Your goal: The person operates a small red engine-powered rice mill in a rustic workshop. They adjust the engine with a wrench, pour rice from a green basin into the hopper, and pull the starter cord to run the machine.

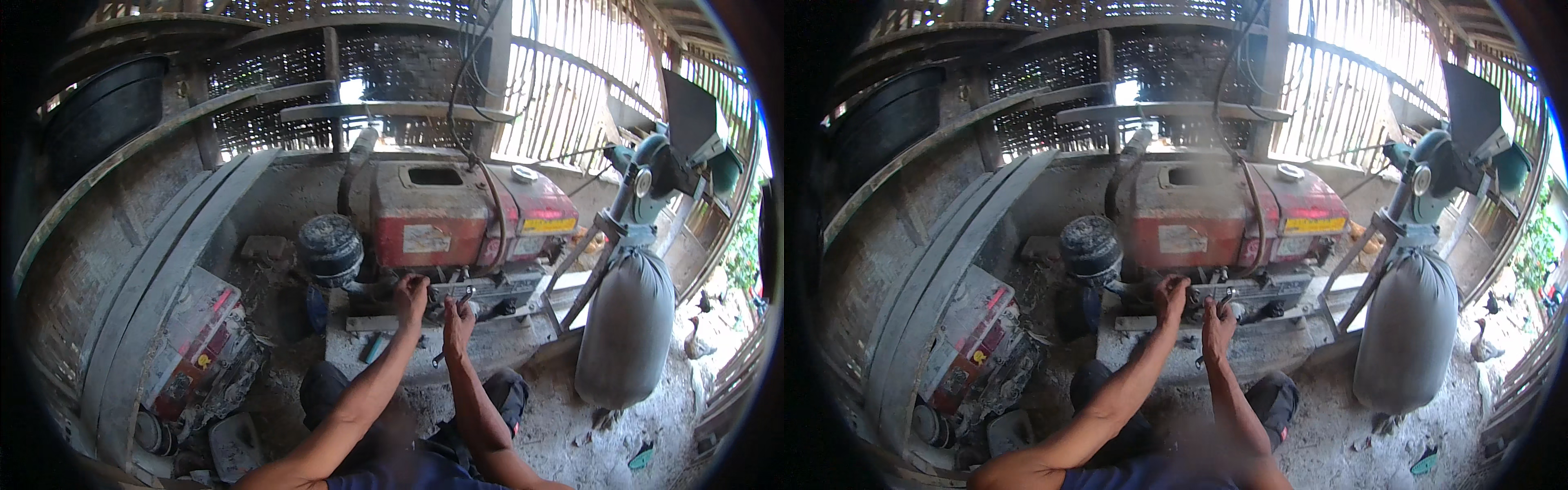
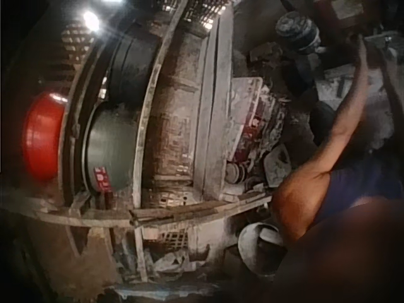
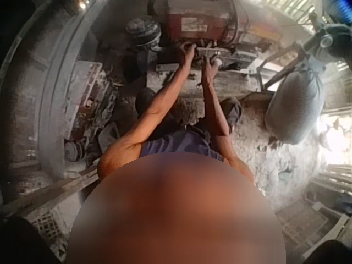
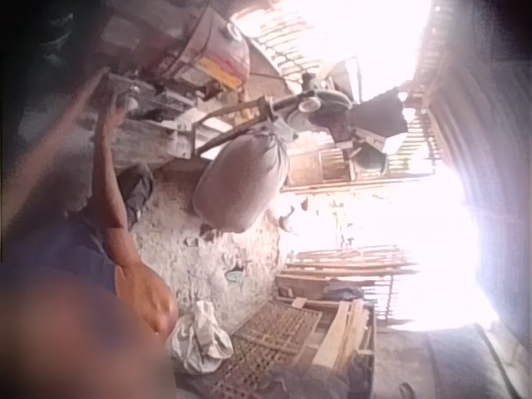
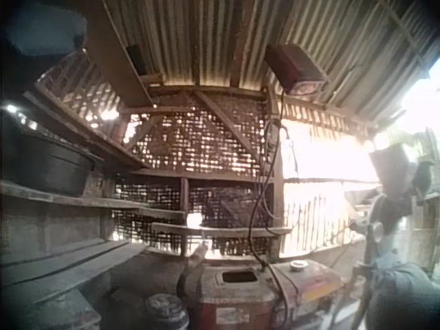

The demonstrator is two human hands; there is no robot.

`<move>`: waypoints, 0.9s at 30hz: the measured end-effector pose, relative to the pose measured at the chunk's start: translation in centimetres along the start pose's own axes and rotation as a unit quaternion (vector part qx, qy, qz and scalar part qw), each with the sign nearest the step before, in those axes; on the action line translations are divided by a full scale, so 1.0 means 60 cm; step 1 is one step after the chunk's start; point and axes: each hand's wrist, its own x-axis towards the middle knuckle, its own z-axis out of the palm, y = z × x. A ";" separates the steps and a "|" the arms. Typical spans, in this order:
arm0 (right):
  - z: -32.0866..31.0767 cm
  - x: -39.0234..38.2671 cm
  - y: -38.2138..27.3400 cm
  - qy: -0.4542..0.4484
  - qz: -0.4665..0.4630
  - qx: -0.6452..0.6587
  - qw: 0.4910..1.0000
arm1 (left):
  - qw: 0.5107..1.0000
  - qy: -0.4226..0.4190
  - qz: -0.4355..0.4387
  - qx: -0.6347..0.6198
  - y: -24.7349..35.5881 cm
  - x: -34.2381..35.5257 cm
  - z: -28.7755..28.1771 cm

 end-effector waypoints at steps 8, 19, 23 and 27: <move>-0.072 -0.036 0.113 0.198 0.062 0.095 0.974 | 0.996 -0.033 -0.076 -0.029 0.010 0.006 -0.003; -0.142 0.109 0.232 0.067 0.323 0.099 0.939 | 0.994 -0.046 -0.085 -0.052 0.023 -0.001 -0.010; -0.123 0.031 0.133 -0.058 0.366 0.170 0.913 | 0.991 -0.063 -0.096 -0.071 0.026 0.000 -0.015; -0.057 -0.001 0.000 -0.257 0.288 0.092 0.918 | 0.994 -0.065 -0.080 -0.041 0.061 -0.008 -0.015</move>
